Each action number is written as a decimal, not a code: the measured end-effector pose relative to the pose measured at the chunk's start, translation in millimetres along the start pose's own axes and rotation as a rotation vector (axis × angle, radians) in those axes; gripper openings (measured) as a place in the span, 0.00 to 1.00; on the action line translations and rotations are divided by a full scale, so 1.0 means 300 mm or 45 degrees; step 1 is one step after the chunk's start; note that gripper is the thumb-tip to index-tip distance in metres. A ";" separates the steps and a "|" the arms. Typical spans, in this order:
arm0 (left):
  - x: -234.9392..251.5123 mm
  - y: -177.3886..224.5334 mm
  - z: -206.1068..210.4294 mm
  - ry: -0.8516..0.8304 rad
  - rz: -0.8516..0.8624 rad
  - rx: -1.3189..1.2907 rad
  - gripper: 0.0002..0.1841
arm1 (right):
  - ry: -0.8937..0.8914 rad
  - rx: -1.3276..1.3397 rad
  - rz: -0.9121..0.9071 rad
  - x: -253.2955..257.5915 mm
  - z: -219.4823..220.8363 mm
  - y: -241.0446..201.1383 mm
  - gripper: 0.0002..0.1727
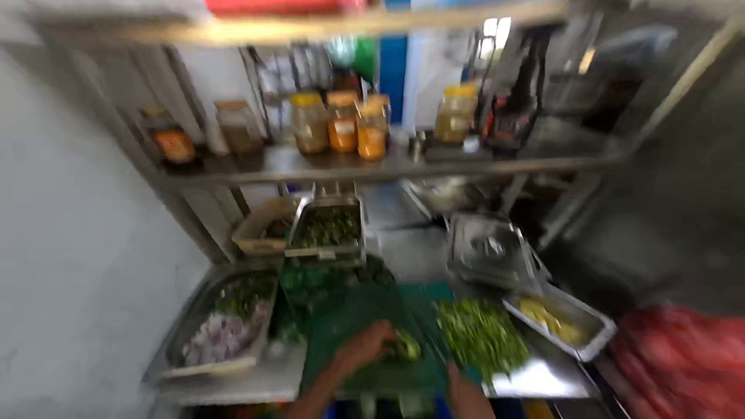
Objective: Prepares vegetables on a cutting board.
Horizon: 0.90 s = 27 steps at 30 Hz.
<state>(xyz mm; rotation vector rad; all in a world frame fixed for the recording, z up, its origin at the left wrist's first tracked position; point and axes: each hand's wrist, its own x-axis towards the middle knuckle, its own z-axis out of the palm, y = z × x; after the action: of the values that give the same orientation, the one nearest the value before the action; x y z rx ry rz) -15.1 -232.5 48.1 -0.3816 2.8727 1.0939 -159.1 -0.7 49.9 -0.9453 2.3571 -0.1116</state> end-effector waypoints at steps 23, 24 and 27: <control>0.084 -0.016 0.005 -0.196 0.138 0.251 0.10 | -0.225 -0.297 -0.021 0.001 -0.068 -0.165 0.30; 0.084 -0.014 0.002 -0.199 0.125 0.235 0.10 | -0.205 -0.259 -0.022 0.027 -0.038 -0.166 0.29; 0.072 -0.029 0.013 -0.124 0.113 0.205 0.10 | -0.172 -0.231 -0.036 0.077 0.013 -0.157 0.30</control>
<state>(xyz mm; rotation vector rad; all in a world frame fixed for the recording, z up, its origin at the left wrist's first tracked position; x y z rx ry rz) -34.2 -240.7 36.9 -0.1890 2.8888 0.8584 -141.8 -50.4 48.7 -1.0381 2.2577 0.1534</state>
